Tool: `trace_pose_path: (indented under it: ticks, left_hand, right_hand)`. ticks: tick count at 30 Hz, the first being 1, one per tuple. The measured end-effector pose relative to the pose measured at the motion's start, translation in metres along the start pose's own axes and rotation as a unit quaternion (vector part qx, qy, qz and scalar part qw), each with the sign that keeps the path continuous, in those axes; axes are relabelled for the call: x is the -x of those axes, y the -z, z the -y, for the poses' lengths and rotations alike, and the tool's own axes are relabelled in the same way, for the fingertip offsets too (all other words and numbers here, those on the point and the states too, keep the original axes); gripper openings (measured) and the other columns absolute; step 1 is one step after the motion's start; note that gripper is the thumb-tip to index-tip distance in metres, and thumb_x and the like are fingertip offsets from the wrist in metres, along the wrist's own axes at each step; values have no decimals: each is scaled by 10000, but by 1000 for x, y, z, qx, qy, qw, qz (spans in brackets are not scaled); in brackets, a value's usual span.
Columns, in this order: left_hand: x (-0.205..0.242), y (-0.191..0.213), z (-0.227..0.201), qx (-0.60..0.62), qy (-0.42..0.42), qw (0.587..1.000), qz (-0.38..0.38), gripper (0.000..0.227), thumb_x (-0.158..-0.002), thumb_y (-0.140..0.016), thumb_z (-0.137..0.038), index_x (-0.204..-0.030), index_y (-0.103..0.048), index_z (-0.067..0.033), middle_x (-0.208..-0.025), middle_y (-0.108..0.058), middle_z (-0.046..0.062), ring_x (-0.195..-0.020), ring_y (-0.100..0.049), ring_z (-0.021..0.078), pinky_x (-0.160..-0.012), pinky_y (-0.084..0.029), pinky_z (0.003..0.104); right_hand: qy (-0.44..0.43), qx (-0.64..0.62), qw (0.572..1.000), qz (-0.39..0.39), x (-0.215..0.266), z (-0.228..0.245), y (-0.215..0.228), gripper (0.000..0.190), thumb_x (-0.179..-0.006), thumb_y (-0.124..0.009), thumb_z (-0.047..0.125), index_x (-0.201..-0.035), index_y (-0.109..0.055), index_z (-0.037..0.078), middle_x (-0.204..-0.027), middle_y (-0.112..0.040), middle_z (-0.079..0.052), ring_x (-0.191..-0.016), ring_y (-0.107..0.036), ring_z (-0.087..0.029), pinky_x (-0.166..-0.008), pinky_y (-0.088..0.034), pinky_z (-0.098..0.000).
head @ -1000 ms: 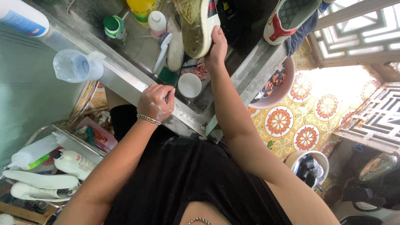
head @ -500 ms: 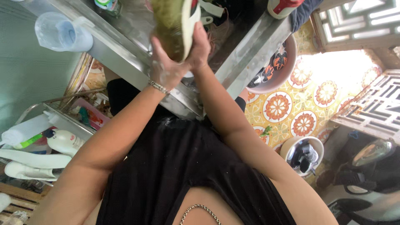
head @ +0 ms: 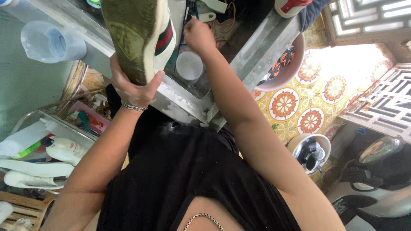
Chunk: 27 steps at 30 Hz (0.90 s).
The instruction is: The person cleans a shoe by scrubbing the sole and upper with a soapy brush and sponge in a sink, then applies a liquid using a thin brush to the sole edges before handling other shoes.
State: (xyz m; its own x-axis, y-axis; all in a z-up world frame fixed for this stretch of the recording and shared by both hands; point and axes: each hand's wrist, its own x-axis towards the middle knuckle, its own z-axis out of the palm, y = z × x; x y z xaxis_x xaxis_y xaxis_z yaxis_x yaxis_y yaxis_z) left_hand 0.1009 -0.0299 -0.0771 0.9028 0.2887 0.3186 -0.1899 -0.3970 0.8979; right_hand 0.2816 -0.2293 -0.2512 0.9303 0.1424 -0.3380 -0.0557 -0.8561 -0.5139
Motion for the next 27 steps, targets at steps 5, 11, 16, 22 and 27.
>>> trace_pose_path:
  ticks: [5,11,16,22,27]
  left_hand:
    - [-7,8,6,114,74,990,47,766,-904,-846,-276,-1457,-413,29,-1326,-585,163,-1187,-605,253,-1060,-510,392]
    - [-28,10,-3,404,236,879,88,773,-890,-750,-235,-1526,-376,-4,-1353,-592,159,-1178,-639,279,-1030,-541,418]
    - [-27,-23,3,499,294,814,38,719,-884,-754,-194,-1486,-415,5,-1308,-608,149,-1176,-660,278,-1053,-571,408]
    - [-22,-28,-8,244,171,937,182,766,-845,-781,-279,-1462,-449,29,-1291,-648,170,-1167,-664,260,-1020,-563,359]
    - [-18,-29,-21,185,128,949,223,771,-854,-808,-356,-1432,-504,55,-1320,-683,194,-1192,-661,247,-1048,-532,352]
  right_hand:
    - [32,-10,994,100,-34,-6,-74,924,-661,-943,437,-1242,-433,-71,-1079,-688,-311,-1025,-691,-422,-865,-565,-438]
    - [178,-138,962,-156,19,46,-16,372,-779,-804,236,-1035,-649,15,-982,-683,-213,-936,-669,-434,-774,-548,-414]
    - [220,-532,816,-54,110,43,32,106,-907,-674,67,-878,-593,7,-892,-599,-43,-814,-549,-98,-725,-432,-248]
    - [123,-595,791,-78,135,5,-13,426,-869,-773,28,-1242,-568,42,-1232,-670,-74,-1135,-655,-194,-1006,-539,-342]
    - [39,-685,724,-73,136,-15,-33,505,-952,-688,62,-1419,-501,21,-1348,-630,-109,-1205,-636,-269,-1026,-524,-406]
